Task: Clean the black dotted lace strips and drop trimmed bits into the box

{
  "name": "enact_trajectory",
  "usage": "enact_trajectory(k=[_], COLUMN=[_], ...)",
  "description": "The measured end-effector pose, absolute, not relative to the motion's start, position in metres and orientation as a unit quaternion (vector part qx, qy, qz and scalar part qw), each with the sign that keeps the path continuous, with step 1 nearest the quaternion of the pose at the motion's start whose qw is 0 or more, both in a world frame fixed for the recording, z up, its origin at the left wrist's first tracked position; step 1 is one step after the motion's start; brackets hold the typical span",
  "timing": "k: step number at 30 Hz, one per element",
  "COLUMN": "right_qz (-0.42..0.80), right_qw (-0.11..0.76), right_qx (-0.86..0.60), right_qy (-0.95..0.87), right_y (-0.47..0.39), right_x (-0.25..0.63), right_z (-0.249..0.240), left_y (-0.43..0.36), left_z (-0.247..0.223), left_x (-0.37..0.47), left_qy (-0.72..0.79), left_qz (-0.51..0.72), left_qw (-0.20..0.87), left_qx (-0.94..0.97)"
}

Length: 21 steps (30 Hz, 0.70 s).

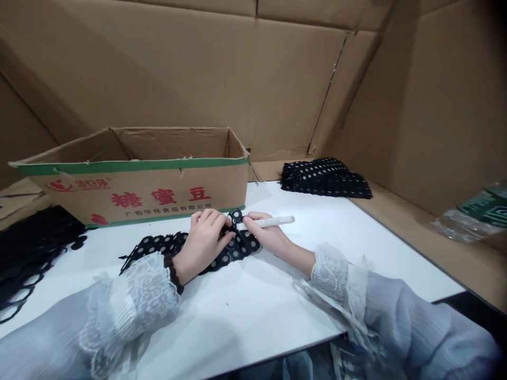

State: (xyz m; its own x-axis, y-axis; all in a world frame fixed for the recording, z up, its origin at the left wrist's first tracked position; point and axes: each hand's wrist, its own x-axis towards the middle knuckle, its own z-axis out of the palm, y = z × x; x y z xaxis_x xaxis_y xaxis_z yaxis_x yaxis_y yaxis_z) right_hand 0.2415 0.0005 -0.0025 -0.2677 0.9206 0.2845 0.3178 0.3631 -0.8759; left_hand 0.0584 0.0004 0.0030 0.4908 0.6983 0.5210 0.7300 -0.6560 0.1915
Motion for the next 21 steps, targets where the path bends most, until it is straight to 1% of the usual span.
enact_trajectory(k=[3, 7, 9, 11, 16, 19, 21], right_qz=[0.364, 0.382, 0.388, 0.385, 0.371, 0.377, 0.389], right_qw=[0.421, 0.42, 0.405, 0.391, 0.384, 0.383, 0.382], right_qx=[-0.447, -0.429, -0.429, -0.442, -0.456, -0.483, -0.502], right_qy=[-0.7, -0.703, -0.708, -0.709, -0.712, -0.692, -0.672], right_y=[0.0, 0.0, -0.001, -0.001, 0.0, 0.001, 0.004], right_x=[0.242, 0.242, 0.242, 0.241, 0.24, 0.245, 0.249], right_z=[-0.003, -0.002, -0.002, -0.003, -0.006, -0.01, -0.011], left_y=[0.0, 0.003, 0.004, 0.004, 0.008, 0.016, 0.017], left_z=[0.006, 0.007, 0.007, 0.006, 0.008, 0.02, 0.028], left_x=[0.059, 0.059, 0.058, 0.056, 0.05, 0.035, 0.014], left_qy=[-0.427, -0.453, -0.472, -0.498, -0.517, -0.541, -0.562], left_qz=[-0.293, -0.321, -0.337, -0.347, -0.348, -0.4, -0.433], left_qw=[-0.043, -0.232, -0.289, -0.286, -0.203, -0.145, -0.079], left_qx=[-0.854, -0.798, -0.762, -0.742, -0.755, -0.726, -0.7])
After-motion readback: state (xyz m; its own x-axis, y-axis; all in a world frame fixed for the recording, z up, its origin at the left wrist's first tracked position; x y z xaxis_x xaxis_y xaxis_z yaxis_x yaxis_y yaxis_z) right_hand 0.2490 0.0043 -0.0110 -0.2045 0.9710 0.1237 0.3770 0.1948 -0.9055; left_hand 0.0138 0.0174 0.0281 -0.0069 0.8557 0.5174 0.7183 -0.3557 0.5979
